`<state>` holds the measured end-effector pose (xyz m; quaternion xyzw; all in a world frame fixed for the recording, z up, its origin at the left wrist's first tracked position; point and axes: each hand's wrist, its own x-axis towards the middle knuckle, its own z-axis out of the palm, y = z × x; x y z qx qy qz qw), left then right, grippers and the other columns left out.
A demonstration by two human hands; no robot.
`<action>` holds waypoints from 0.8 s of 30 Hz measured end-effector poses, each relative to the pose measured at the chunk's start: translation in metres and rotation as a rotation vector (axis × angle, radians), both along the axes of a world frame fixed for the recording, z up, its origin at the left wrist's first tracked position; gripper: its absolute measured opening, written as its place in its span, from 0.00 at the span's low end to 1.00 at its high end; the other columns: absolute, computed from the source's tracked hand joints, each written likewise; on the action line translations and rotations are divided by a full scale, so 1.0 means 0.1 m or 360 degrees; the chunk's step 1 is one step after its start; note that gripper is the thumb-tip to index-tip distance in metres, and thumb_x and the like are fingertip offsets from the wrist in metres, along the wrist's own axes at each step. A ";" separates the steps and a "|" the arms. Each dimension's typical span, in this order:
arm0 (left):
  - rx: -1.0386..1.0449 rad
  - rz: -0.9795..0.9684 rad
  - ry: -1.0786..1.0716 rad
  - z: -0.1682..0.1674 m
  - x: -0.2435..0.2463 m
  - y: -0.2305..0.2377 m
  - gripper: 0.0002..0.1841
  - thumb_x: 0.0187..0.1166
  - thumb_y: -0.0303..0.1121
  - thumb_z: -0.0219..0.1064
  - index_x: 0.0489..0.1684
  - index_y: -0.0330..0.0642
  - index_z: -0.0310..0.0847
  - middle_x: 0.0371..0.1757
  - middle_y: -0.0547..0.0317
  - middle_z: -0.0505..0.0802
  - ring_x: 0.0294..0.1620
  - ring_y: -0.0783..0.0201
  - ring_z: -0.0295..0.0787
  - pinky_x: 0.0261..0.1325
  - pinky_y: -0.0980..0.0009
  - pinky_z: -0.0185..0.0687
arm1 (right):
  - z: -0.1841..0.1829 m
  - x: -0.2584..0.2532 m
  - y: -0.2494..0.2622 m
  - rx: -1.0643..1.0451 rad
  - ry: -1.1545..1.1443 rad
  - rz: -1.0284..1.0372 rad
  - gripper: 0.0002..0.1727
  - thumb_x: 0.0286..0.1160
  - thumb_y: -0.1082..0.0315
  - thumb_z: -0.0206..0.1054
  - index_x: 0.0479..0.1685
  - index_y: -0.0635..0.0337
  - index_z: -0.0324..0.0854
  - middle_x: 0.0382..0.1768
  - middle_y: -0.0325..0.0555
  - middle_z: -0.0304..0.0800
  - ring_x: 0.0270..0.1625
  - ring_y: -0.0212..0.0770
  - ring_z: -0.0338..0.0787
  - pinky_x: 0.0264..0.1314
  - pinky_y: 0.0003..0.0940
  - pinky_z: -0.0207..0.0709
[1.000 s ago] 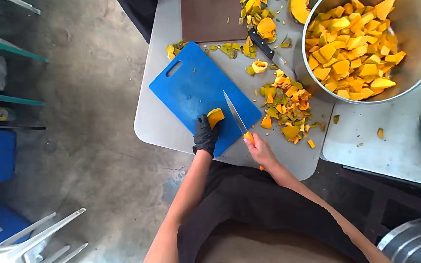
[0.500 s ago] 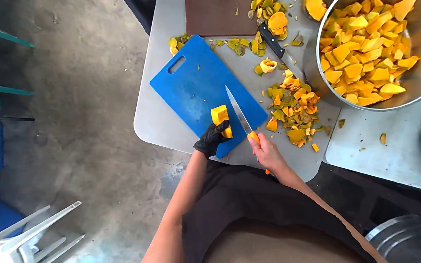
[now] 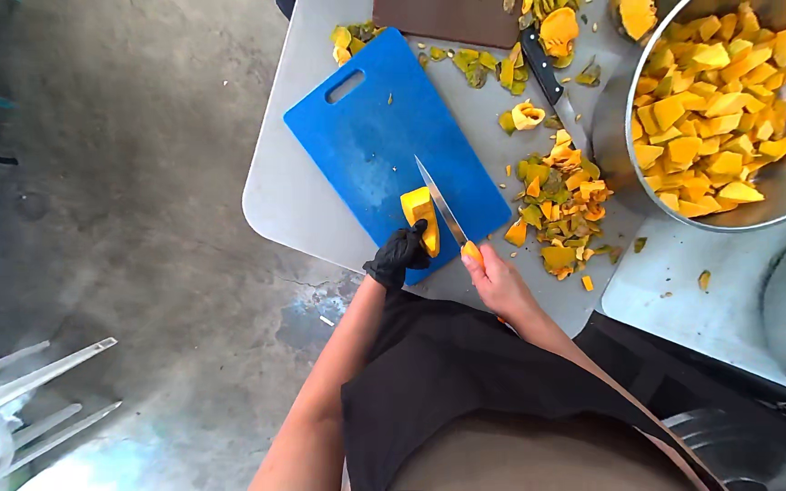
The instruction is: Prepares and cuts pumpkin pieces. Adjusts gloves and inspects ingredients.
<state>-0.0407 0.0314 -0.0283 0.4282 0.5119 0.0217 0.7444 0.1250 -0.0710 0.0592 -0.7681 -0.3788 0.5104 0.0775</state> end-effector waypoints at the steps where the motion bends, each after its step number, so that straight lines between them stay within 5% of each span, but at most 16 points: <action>1: 0.0000 -0.0034 0.0027 -0.01 0.00 0.00 0.26 0.96 0.49 0.43 0.48 0.36 0.80 0.24 0.61 0.85 0.22 0.70 0.84 0.30 0.74 0.83 | 0.01 -0.01 0.00 0.0001 -0.0013 0.0013 0.23 0.96 0.56 0.49 0.64 0.71 0.74 0.38 0.57 0.86 0.41 0.50 0.89 0.51 0.48 0.81; 11: 0.0012 -0.0054 0.0091 -0.02 0.01 -0.06 0.22 0.95 0.47 0.49 0.58 0.34 0.76 0.29 0.58 0.86 0.21 0.70 0.82 0.27 0.73 0.82 | 0.08 -0.12 0.05 0.0023 -0.0107 0.0089 0.23 0.95 0.56 0.50 0.64 0.71 0.74 0.38 0.59 0.87 0.43 0.53 0.89 0.53 0.50 0.80; 15: 0.0492 0.0070 0.0462 -0.03 0.05 -0.09 0.34 0.81 0.49 0.70 0.76 0.32 0.64 0.47 0.41 0.90 0.41 0.51 0.91 0.46 0.52 0.88 | 0.03 -0.05 0.02 0.0015 -0.0075 -0.0004 0.23 0.96 0.56 0.50 0.65 0.70 0.74 0.36 0.55 0.86 0.38 0.49 0.89 0.48 0.47 0.82; 17: 0.0802 0.0091 0.0495 -0.04 0.05 -0.01 0.50 0.69 0.48 0.80 0.88 0.35 0.54 0.70 0.32 0.82 0.62 0.39 0.86 0.62 0.42 0.83 | 0.01 -0.01 -0.02 0.0006 -0.0079 -0.0059 0.23 0.95 0.56 0.50 0.65 0.69 0.75 0.36 0.54 0.85 0.35 0.46 0.88 0.44 0.44 0.82; 18: 0.0972 0.0043 0.0468 -0.06 0.04 0.06 0.53 0.66 0.49 0.82 0.91 0.38 0.54 0.76 0.30 0.76 0.64 0.38 0.83 0.61 0.42 0.82 | 0.01 0.01 -0.03 -0.0006 -0.0079 -0.0084 0.22 0.96 0.56 0.50 0.64 0.69 0.75 0.35 0.52 0.84 0.34 0.45 0.87 0.43 0.43 0.82; 20: 0.1204 -0.0143 0.0379 -0.10 0.05 0.24 0.48 0.65 0.48 0.82 0.88 0.42 0.63 0.80 0.31 0.75 0.73 0.36 0.79 0.69 0.40 0.78 | 0.02 0.03 -0.07 -0.0029 -0.0073 -0.0130 0.22 0.96 0.55 0.49 0.64 0.68 0.75 0.35 0.51 0.84 0.32 0.42 0.87 0.41 0.40 0.83; 22: 0.1186 -0.0369 0.0326 -0.10 0.08 0.39 0.35 0.70 0.46 0.80 0.76 0.39 0.78 0.69 0.34 0.85 0.69 0.38 0.83 0.69 0.39 0.78 | 0.05 0.03 -0.10 -0.0035 -0.0064 -0.0163 0.22 0.96 0.56 0.49 0.63 0.68 0.74 0.34 0.49 0.83 0.31 0.40 0.86 0.39 0.38 0.83; 24: 0.1075 -0.0378 0.0397 0.00 0.12 0.39 0.29 0.73 0.45 0.78 0.66 0.32 0.80 0.63 0.33 0.85 0.66 0.38 0.83 0.68 0.41 0.78 | 0.10 0.02 -0.13 -0.0003 -0.0077 -0.0164 0.22 0.96 0.56 0.49 0.64 0.68 0.74 0.35 0.49 0.83 0.31 0.40 0.86 0.39 0.38 0.82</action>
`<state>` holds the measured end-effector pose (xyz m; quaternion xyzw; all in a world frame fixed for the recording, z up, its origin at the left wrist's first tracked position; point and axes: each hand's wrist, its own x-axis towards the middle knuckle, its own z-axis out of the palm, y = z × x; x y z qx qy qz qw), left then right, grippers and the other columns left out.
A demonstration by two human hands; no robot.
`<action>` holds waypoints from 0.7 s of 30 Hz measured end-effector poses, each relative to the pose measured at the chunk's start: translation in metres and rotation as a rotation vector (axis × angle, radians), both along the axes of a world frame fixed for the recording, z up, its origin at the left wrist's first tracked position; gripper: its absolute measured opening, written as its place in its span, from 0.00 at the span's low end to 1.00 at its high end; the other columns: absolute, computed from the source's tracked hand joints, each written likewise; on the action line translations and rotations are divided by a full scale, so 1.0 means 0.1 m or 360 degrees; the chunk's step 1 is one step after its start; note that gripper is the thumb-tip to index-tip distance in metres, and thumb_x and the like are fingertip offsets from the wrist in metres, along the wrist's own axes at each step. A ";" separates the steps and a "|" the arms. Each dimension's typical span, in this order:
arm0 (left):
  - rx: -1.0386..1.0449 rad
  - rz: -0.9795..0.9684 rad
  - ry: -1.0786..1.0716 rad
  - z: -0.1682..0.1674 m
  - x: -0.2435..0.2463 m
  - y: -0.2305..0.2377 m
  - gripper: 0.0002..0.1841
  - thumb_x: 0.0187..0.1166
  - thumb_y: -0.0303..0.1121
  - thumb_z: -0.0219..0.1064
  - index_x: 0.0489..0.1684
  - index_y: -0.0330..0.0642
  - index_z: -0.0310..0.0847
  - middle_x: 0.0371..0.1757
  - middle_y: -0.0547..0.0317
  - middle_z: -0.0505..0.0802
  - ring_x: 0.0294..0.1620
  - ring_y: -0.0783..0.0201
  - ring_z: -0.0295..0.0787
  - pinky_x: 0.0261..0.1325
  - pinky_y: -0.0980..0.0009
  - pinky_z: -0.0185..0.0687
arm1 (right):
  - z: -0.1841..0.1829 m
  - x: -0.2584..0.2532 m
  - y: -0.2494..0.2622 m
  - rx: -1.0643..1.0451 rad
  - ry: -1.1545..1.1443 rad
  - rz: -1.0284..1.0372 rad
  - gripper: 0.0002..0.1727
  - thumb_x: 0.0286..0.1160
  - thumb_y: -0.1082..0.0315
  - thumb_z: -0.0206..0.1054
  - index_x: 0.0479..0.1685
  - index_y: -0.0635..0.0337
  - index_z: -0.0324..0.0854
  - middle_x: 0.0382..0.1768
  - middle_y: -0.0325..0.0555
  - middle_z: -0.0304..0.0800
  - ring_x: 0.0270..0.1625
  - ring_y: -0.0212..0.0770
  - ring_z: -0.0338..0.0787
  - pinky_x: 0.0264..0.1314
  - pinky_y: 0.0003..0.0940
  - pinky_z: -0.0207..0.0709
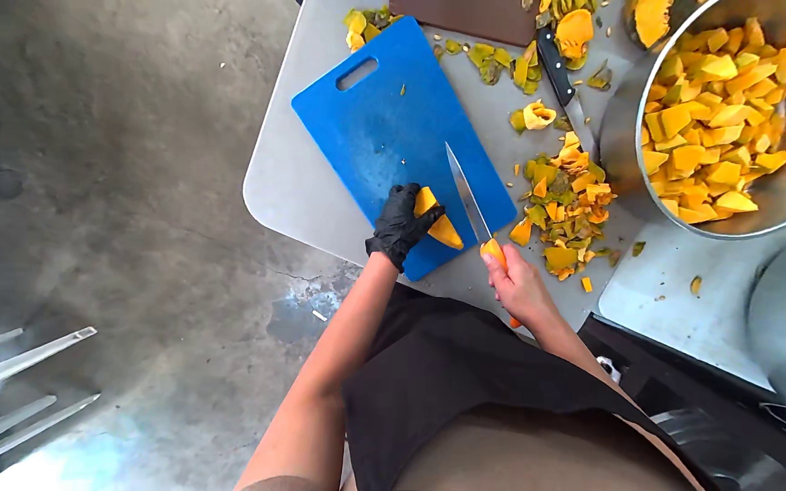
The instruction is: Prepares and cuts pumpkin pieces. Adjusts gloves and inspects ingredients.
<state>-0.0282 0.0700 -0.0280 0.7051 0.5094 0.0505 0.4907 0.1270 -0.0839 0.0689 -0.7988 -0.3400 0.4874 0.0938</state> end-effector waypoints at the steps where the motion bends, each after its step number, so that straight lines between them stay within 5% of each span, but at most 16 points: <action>1: -0.0007 0.0106 0.0062 0.06 0.01 -0.06 0.30 0.74 0.45 0.77 0.65 0.29 0.78 0.64 0.31 0.84 0.66 0.37 0.82 0.67 0.41 0.79 | 0.02 -0.01 -0.02 0.0034 -0.0026 0.0012 0.22 0.95 0.56 0.50 0.63 0.69 0.74 0.34 0.50 0.84 0.31 0.41 0.86 0.40 0.40 0.82; 7: 0.0140 0.0733 0.0238 0.18 -0.11 -0.47 0.38 0.72 0.44 0.78 0.74 0.27 0.65 0.72 0.28 0.77 0.67 0.37 0.82 0.65 0.42 0.80 | -0.03 -0.11 -0.06 0.0070 -0.0187 0.0190 0.26 0.93 0.54 0.53 0.64 0.73 0.75 0.43 0.65 0.89 0.49 0.61 0.91 0.55 0.57 0.81; 10: -0.0016 0.0676 0.0358 0.24 -0.14 -0.48 0.43 0.69 0.44 0.80 0.84 0.38 0.62 0.76 0.29 0.73 0.63 0.36 0.84 0.57 0.42 0.85 | -0.21 -0.14 -0.06 0.0008 -0.0172 0.0304 0.28 0.94 0.51 0.51 0.66 0.73 0.75 0.49 0.68 0.89 0.55 0.63 0.91 0.60 0.58 0.81; 14: 0.0040 0.0528 0.0159 0.14 -0.24 -0.55 0.40 0.65 0.42 0.84 0.77 0.41 0.68 0.76 0.31 0.73 0.62 0.39 0.84 0.55 0.42 0.85 | -0.35 -0.18 -0.11 -0.0007 -0.0271 0.0367 0.28 0.95 0.52 0.50 0.67 0.74 0.73 0.52 0.69 0.89 0.57 0.65 0.92 0.60 0.58 0.82; 18: -0.0035 0.0364 -0.0047 0.13 -0.28 -0.34 0.35 0.69 0.37 0.81 0.72 0.30 0.70 0.61 0.31 0.86 0.59 0.40 0.88 0.62 0.42 0.82 | -0.36 -0.14 -0.01 -0.0109 -0.0248 0.0404 0.29 0.95 0.51 0.48 0.66 0.73 0.73 0.51 0.68 0.89 0.58 0.65 0.91 0.61 0.59 0.81; 21: -0.0107 0.0202 -0.0024 0.18 -0.27 -0.14 0.33 0.70 0.32 0.80 0.70 0.25 0.70 0.62 0.28 0.85 0.60 0.39 0.87 0.65 0.42 0.81 | -0.40 -0.08 0.05 -0.0202 -0.0223 0.0396 0.29 0.96 0.49 0.47 0.65 0.71 0.74 0.48 0.68 0.90 0.58 0.65 0.91 0.61 0.60 0.80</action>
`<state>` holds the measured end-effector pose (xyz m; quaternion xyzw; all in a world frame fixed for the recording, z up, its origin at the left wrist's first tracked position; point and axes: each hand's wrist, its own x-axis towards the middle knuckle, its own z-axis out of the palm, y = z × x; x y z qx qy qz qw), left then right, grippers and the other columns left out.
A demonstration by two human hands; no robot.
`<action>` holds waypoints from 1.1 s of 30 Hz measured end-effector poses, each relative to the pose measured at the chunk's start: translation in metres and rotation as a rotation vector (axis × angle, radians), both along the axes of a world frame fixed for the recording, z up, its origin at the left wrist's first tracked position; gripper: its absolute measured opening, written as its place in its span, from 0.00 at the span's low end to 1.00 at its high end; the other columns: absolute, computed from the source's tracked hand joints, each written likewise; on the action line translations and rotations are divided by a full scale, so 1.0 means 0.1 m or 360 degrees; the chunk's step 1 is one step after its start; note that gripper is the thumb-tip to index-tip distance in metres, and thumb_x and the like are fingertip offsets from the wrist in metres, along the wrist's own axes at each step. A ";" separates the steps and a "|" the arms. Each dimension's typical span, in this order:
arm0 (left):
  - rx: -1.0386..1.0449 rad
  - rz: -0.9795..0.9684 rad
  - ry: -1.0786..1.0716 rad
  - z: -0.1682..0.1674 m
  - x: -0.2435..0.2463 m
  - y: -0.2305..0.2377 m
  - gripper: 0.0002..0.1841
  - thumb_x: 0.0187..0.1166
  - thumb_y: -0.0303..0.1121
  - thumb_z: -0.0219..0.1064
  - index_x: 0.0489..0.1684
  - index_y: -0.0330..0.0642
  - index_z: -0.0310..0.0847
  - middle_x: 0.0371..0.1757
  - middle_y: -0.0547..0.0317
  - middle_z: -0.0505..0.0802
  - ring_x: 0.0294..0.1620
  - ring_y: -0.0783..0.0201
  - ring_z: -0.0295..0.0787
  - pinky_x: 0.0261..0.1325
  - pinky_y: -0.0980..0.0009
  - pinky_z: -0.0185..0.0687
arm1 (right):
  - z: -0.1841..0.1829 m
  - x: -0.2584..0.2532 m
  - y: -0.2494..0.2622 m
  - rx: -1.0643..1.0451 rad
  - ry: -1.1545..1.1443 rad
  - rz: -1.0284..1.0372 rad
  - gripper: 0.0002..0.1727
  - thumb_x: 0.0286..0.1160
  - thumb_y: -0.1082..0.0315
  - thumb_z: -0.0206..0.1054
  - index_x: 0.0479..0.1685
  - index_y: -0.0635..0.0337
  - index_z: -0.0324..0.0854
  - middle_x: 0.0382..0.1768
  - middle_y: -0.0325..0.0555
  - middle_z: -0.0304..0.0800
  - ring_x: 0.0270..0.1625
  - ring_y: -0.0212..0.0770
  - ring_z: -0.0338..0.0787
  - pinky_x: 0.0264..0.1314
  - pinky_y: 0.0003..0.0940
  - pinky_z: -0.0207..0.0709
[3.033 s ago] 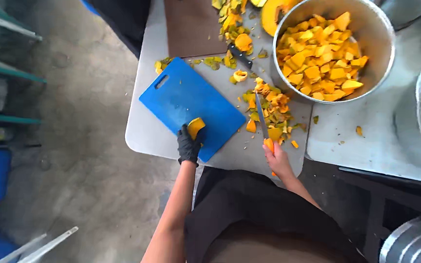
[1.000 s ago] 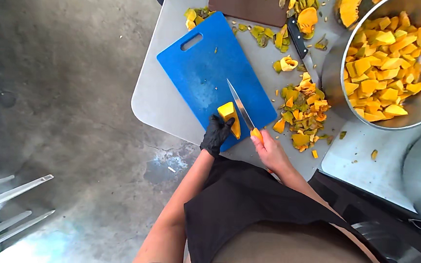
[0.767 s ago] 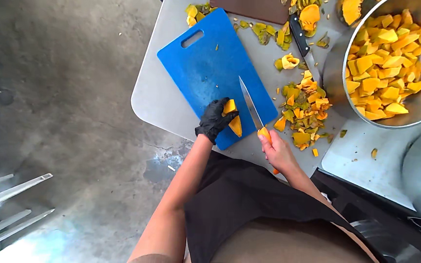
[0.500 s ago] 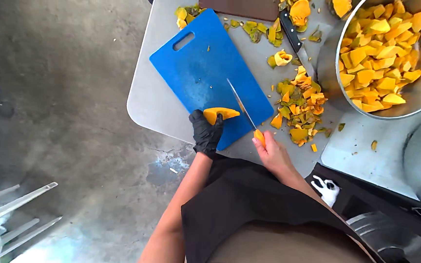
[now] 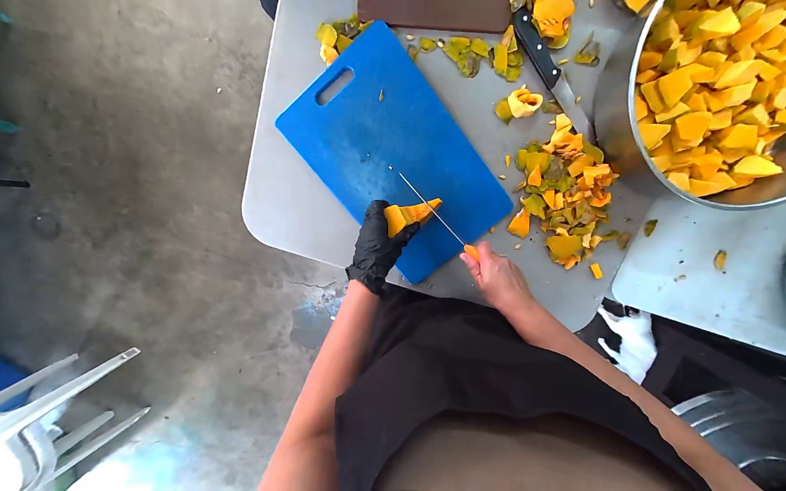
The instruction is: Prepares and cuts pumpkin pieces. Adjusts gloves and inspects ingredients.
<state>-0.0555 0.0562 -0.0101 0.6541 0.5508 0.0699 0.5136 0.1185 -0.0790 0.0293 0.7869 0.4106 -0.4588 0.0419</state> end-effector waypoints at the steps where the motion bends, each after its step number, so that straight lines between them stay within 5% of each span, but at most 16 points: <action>1: 0.0002 -0.0045 -0.0002 -0.01 -0.01 0.03 0.32 0.70 0.31 0.80 0.69 0.25 0.70 0.62 0.28 0.84 0.60 0.38 0.87 0.64 0.42 0.82 | 0.00 0.01 0.01 -0.0022 0.0002 -0.0002 0.29 0.96 0.49 0.46 0.64 0.71 0.74 0.48 0.67 0.90 0.59 0.65 0.91 0.61 0.60 0.80; 9: 0.0155 -0.0156 0.0150 -0.09 -0.05 -0.10 0.36 0.69 0.34 0.82 0.74 0.30 0.68 0.69 0.28 0.80 0.61 0.35 0.86 0.61 0.41 0.84 | -0.44 -0.07 0.30 -0.0022 0.0058 -0.0149 0.29 0.95 0.49 0.48 0.68 0.71 0.73 0.48 0.68 0.91 0.58 0.67 0.92 0.61 0.62 0.81; 12: 0.0592 -0.0118 0.0163 -0.16 -0.06 -0.26 0.36 0.69 0.35 0.81 0.76 0.28 0.72 0.75 0.30 0.80 0.70 0.35 0.84 0.67 0.40 0.81 | -0.63 0.01 0.25 0.0179 0.0156 -0.0164 0.28 0.96 0.52 0.48 0.65 0.73 0.74 0.44 0.69 0.90 0.53 0.68 0.92 0.58 0.64 0.80; 15: 0.1157 -0.0066 0.0210 -0.36 -0.04 -0.35 0.25 0.67 0.31 0.78 0.65 0.32 0.84 0.75 0.34 0.83 0.68 0.32 0.85 0.60 0.40 0.83 | -0.56 0.06 0.13 0.0336 0.0197 -0.0281 0.28 0.97 0.53 0.46 0.60 0.75 0.76 0.37 0.67 0.88 0.46 0.65 0.91 0.54 0.61 0.80; 20: 0.1023 -0.0382 0.0226 -0.54 -0.15 -0.61 0.21 0.77 0.46 0.70 0.67 0.52 0.89 0.81 0.39 0.79 0.61 0.35 0.88 0.55 0.41 0.82 | -0.34 0.08 0.01 0.0413 0.0181 -0.0337 0.29 0.97 0.53 0.44 0.58 0.76 0.77 0.35 0.65 0.87 0.42 0.61 0.91 0.50 0.56 0.81; 23: 0.1115 -0.0050 0.0096 -0.50 -0.07 -0.58 0.23 0.76 0.44 0.73 0.65 0.40 0.86 0.76 0.30 0.80 0.63 0.34 0.86 0.59 0.41 0.81 | -0.29 0.01 0.01 0.0381 0.0179 -0.0330 0.29 0.97 0.52 0.44 0.59 0.75 0.77 0.36 0.64 0.88 0.43 0.60 0.91 0.51 0.55 0.81; 25: 0.0900 0.0159 0.0200 -0.43 0.07 -0.45 0.33 0.80 0.45 0.68 0.77 0.26 0.71 0.78 0.26 0.76 0.71 0.34 0.81 0.69 0.42 0.77 | -0.28 -0.03 0.06 0.0363 0.0197 -0.0290 0.29 0.97 0.52 0.44 0.59 0.74 0.77 0.38 0.65 0.89 0.45 0.61 0.92 0.52 0.56 0.81; 27: 0.0494 0.0225 0.0380 -0.38 0.20 -0.33 0.38 0.88 0.50 0.58 0.86 0.27 0.57 0.81 0.27 0.73 0.77 0.33 0.75 0.76 0.40 0.71 | -0.28 -0.05 0.13 0.0330 0.0223 -0.0230 0.29 0.97 0.52 0.45 0.61 0.74 0.77 0.40 0.66 0.90 0.49 0.63 0.92 0.55 0.57 0.81; 33: 0.0238 0.0106 0.0322 -0.41 0.29 -0.22 0.28 0.92 0.44 0.54 0.83 0.32 0.68 0.79 0.29 0.76 0.80 0.31 0.72 0.76 0.36 0.68 | -0.23 -0.03 0.18 0.0236 0.0190 -0.0163 0.29 0.97 0.50 0.44 0.62 0.73 0.77 0.40 0.65 0.90 0.48 0.62 0.93 0.54 0.56 0.81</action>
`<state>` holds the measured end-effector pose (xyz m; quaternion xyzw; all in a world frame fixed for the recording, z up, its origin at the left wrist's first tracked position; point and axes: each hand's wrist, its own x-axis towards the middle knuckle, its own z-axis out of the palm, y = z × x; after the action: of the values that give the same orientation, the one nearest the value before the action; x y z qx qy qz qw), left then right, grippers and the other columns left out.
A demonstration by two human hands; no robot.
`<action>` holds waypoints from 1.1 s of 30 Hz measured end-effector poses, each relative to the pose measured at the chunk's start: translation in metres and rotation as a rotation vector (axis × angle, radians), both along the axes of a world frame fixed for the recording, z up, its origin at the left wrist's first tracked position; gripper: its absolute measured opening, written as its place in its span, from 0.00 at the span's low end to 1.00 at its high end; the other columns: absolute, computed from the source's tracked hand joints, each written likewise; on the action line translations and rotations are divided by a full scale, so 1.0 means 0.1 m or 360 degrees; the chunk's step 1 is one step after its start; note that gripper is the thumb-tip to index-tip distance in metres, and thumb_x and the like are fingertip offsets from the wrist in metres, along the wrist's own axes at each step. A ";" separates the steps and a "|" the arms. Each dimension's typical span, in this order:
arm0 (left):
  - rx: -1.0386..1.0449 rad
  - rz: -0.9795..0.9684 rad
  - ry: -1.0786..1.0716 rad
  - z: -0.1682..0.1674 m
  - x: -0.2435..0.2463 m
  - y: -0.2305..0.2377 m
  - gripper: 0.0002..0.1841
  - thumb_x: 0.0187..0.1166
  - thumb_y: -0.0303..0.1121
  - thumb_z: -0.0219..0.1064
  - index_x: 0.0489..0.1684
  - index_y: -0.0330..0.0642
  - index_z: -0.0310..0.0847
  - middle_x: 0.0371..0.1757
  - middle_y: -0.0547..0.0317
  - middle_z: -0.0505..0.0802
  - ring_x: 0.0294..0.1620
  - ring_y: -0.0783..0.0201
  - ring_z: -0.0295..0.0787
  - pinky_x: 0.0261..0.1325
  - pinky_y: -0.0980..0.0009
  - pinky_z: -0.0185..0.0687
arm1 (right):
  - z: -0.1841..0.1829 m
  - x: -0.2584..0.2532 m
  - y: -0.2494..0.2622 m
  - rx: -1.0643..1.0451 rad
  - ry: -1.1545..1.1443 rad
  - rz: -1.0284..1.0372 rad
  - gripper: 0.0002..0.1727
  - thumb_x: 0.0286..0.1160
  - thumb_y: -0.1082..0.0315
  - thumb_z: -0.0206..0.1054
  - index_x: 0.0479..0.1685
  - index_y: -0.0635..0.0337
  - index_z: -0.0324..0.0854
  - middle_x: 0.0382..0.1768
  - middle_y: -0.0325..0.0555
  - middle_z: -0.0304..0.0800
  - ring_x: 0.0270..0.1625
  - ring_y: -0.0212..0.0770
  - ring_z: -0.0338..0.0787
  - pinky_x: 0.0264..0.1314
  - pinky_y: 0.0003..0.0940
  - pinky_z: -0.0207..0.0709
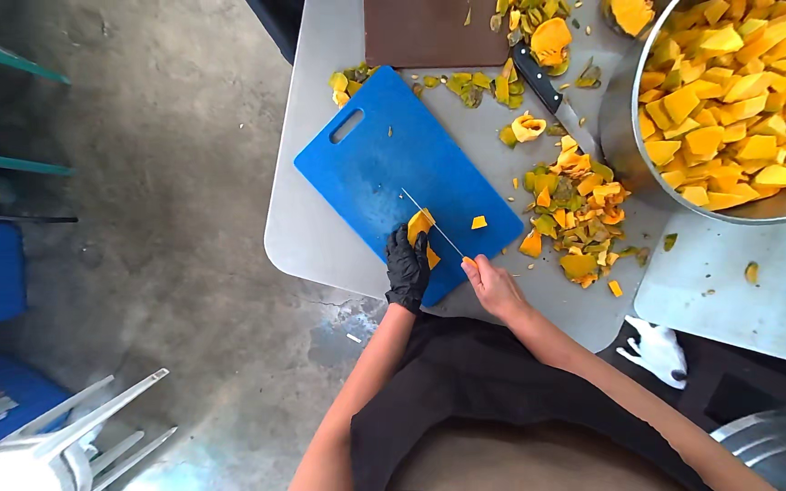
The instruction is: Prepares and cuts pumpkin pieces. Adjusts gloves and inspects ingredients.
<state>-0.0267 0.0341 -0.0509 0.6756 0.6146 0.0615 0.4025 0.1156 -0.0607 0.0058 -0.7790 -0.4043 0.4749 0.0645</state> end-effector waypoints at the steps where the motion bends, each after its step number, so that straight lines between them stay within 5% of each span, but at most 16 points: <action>1: -0.0008 -0.0020 -0.0020 -0.01 -0.01 0.00 0.28 0.92 0.43 0.54 0.83 0.32 0.68 0.79 0.29 0.76 0.80 0.31 0.71 0.77 0.36 0.67 | 0.04 0.01 0.01 -0.0076 -0.0002 0.0013 0.30 0.97 0.50 0.44 0.63 0.72 0.76 0.42 0.65 0.90 0.50 0.62 0.92 0.55 0.56 0.81; 14: -0.0078 -0.0165 0.0024 0.04 -0.02 0.11 0.25 0.93 0.38 0.51 0.82 0.30 0.68 0.80 0.30 0.75 0.80 0.31 0.71 0.78 0.37 0.66 | -0.29 -0.05 0.51 -0.0292 -0.0001 -0.0034 0.32 0.96 0.46 0.43 0.66 0.70 0.76 0.54 0.67 0.90 0.64 0.62 0.90 0.67 0.56 0.79; 18: -0.0064 -0.0344 -0.0057 0.01 -0.08 0.08 0.24 0.92 0.41 0.54 0.80 0.36 0.73 0.79 0.36 0.78 0.79 0.34 0.74 0.74 0.35 0.69 | -0.20 0.03 0.24 -0.0074 0.0151 -0.0218 0.31 0.97 0.51 0.42 0.58 0.74 0.78 0.41 0.65 0.87 0.49 0.59 0.90 0.58 0.53 0.79; 23: 0.0029 0.0064 -0.0074 0.03 -0.05 -0.11 0.28 0.90 0.44 0.56 0.78 0.29 0.71 0.74 0.29 0.80 0.77 0.32 0.74 0.73 0.35 0.70 | -0.08 -0.07 0.04 -0.0038 0.0197 -0.0274 0.30 0.98 0.52 0.40 0.57 0.72 0.78 0.34 0.57 0.84 0.40 0.50 0.87 0.50 0.46 0.79; 28: 0.0184 0.0211 0.0014 -0.06 0.02 -0.27 0.23 0.91 0.40 0.53 0.71 0.28 0.77 0.70 0.27 0.82 0.72 0.30 0.77 0.69 0.36 0.73 | 0.00 -0.19 0.07 -0.0158 0.0065 -0.0204 0.30 0.97 0.50 0.41 0.64 0.72 0.77 0.43 0.64 0.90 0.50 0.61 0.92 0.57 0.56 0.81; 33: 0.0411 0.0110 -0.0028 -0.18 0.04 -0.30 0.21 0.89 0.34 0.55 0.66 0.24 0.80 0.66 0.25 0.85 0.69 0.29 0.80 0.72 0.42 0.74 | -0.15 -0.22 0.25 -0.0286 0.0039 -0.0229 0.30 0.97 0.52 0.44 0.62 0.75 0.77 0.46 0.67 0.90 0.55 0.61 0.92 0.61 0.55 0.80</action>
<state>-0.0232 0.0036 -0.0685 0.6998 0.6208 0.1598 0.3152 0.0940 -0.0354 -0.0093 -0.8028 -0.3024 0.5128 0.0331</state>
